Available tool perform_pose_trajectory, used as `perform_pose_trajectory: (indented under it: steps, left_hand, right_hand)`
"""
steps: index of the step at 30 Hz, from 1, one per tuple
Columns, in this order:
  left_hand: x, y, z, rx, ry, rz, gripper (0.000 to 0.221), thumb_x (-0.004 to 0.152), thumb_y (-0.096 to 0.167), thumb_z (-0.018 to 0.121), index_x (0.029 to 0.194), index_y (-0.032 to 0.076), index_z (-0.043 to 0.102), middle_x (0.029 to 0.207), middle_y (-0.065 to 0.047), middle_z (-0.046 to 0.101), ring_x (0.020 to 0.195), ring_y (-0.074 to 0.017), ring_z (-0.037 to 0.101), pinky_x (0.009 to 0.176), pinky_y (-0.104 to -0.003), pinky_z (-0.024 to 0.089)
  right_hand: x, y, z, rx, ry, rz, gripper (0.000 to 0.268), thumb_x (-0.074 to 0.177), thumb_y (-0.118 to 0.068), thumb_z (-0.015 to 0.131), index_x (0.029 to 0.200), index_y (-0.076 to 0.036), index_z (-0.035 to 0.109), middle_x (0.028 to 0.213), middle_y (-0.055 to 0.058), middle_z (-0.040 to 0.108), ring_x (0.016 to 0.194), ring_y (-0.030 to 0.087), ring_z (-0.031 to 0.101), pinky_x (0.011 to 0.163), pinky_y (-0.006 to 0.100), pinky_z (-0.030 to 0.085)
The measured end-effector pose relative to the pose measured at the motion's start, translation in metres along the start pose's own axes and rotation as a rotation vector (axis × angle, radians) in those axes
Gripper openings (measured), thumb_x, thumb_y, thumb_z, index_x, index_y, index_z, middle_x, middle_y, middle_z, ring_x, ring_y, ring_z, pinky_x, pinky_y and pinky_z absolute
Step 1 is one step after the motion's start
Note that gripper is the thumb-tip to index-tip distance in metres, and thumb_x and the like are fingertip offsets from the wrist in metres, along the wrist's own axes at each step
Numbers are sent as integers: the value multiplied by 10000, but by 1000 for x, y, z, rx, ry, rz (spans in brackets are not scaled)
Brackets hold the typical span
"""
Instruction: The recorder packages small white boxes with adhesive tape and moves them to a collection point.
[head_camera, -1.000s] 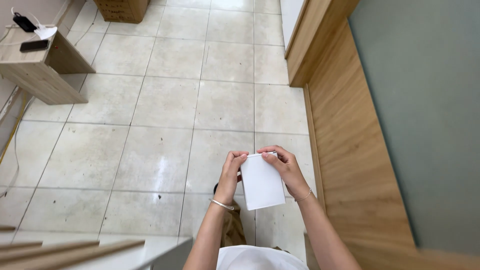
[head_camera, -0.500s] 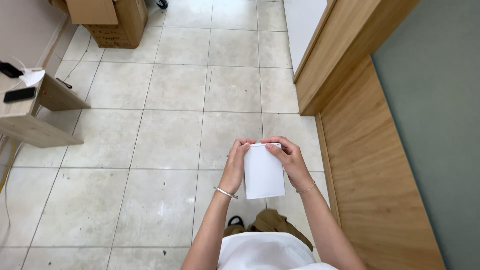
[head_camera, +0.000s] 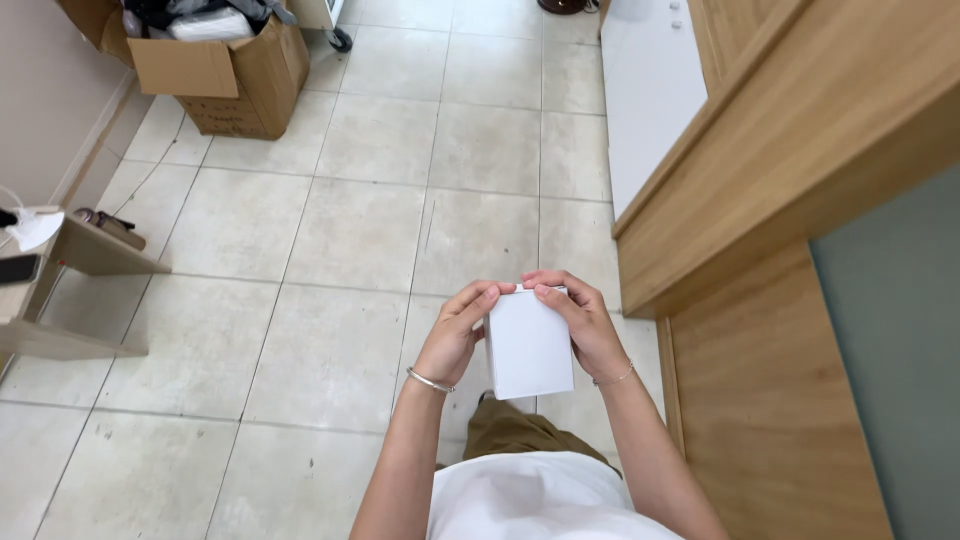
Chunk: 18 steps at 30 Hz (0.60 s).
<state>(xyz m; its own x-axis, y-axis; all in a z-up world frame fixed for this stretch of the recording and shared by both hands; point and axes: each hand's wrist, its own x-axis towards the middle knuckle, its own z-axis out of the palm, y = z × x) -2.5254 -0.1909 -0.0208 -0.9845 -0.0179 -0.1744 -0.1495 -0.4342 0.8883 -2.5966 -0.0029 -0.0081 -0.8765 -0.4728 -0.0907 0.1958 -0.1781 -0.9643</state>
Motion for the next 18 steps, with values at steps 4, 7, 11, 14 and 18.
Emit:
perform_pose_trajectory:
  steps: [4, 7, 11, 14, 18]
  left_hand:
    - [100, 19, -13, -33, -9, 22, 284, 1028, 398, 582, 1105, 165, 726, 1046, 38, 685, 1030, -122, 579, 933, -354, 445]
    - [164, 29, -22, -71, 13, 24, 286, 1027, 411, 575, 1070, 163, 711, 1063, 49, 670, 1053, -110, 566, 941, -355, 435]
    - [254, 46, -43, -86, 77, -29, 289, 1013, 422, 566, 1049, 171, 704, 1065, 62, 658, 1050, -102, 569, 931, -359, 446]
    - [329, 65, -65, -77, 89, -47, 300, 1018, 429, 561, 1053, 167, 703, 1054, 53, 654, 1041, -99, 564, 927, -344, 441]
    - [439, 108, -88, -39, 125, -34, 289, 1025, 402, 540, 1096, 154, 671, 1056, 46, 646, 1018, -82, 551, 914, -312, 435]
  right_hand:
    - [101, -25, -26, -56, -42, -25, 232, 950, -229, 665, 1028, -26, 745, 1225, 69, 688, 1001, 117, 654, 831, 279, 558]
    - [169, -31, -42, -33, -63, -16, 207, 957, -211, 669, 1008, -26, 745, 1218, 86, 684, 994, 131, 647, 833, 283, 559]
    - [261, -33, -54, -30, -33, 21, 204, 956, -207, 665, 1009, -25, 739, 1199, 82, 697, 959, 126, 647, 788, 290, 556]
    - [338, -33, -61, -28, 1, 12, 206, 962, -204, 665, 1020, -21, 740, 1175, 85, 709, 945, 124, 648, 782, 283, 553]
    - [457, -48, -67, -62, 22, -38, 198, 968, -193, 670, 1035, -20, 739, 1136, 92, 720, 956, 123, 660, 806, 267, 555]
